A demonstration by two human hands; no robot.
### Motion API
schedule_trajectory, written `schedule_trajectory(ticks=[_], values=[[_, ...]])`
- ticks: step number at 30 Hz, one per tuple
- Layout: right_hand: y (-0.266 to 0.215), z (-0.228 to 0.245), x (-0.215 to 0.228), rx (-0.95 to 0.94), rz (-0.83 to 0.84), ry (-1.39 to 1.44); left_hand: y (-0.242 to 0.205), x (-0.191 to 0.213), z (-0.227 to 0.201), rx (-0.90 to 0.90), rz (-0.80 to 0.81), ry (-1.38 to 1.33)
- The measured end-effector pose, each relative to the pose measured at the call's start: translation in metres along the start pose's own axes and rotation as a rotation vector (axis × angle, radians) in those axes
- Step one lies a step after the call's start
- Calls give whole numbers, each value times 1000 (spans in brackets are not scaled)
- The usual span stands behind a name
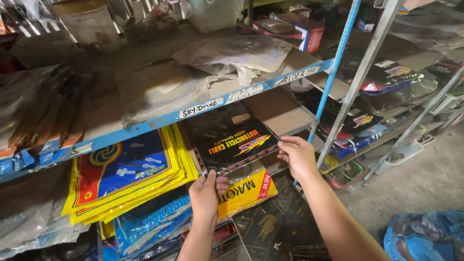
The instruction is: The person stacks and arranges multiple packaged floor mats on a table in a storage area. They handle the mats one by one, aligning them into a neat pile, and occasionally move the stack to a nearby shelf.
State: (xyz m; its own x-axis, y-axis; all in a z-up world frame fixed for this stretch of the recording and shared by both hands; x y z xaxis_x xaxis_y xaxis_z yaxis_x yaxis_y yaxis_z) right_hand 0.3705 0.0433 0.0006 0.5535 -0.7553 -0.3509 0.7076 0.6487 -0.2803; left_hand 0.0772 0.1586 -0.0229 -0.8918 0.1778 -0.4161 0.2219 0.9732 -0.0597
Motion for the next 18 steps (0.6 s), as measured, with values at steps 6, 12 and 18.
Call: schedule_trajectory(ticks=[6,12,18], values=[[20,-8,7,2,-31,56,3,-4,9,-17,23,-28],[31,-18,9,5,-6,103,10,-2,14,-36,-44,-53],[5,-47,38,17,102,172,-36,-30,54,-20,90,-130]])
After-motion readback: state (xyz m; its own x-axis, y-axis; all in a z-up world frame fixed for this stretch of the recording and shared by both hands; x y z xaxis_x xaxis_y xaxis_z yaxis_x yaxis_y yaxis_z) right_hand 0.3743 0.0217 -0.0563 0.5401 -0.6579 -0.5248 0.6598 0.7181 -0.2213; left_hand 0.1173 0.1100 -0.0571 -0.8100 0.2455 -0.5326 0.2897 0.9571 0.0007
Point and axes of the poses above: each hand's wrist, its own y-axis towards the middle knuckle, its own x-axis out of the back of the hand, z = x × y, the point moved 9 cm from there along y, towards the middle knuckle, and after that the axes turned 14 degrees about -x, right-handed, at the moved point
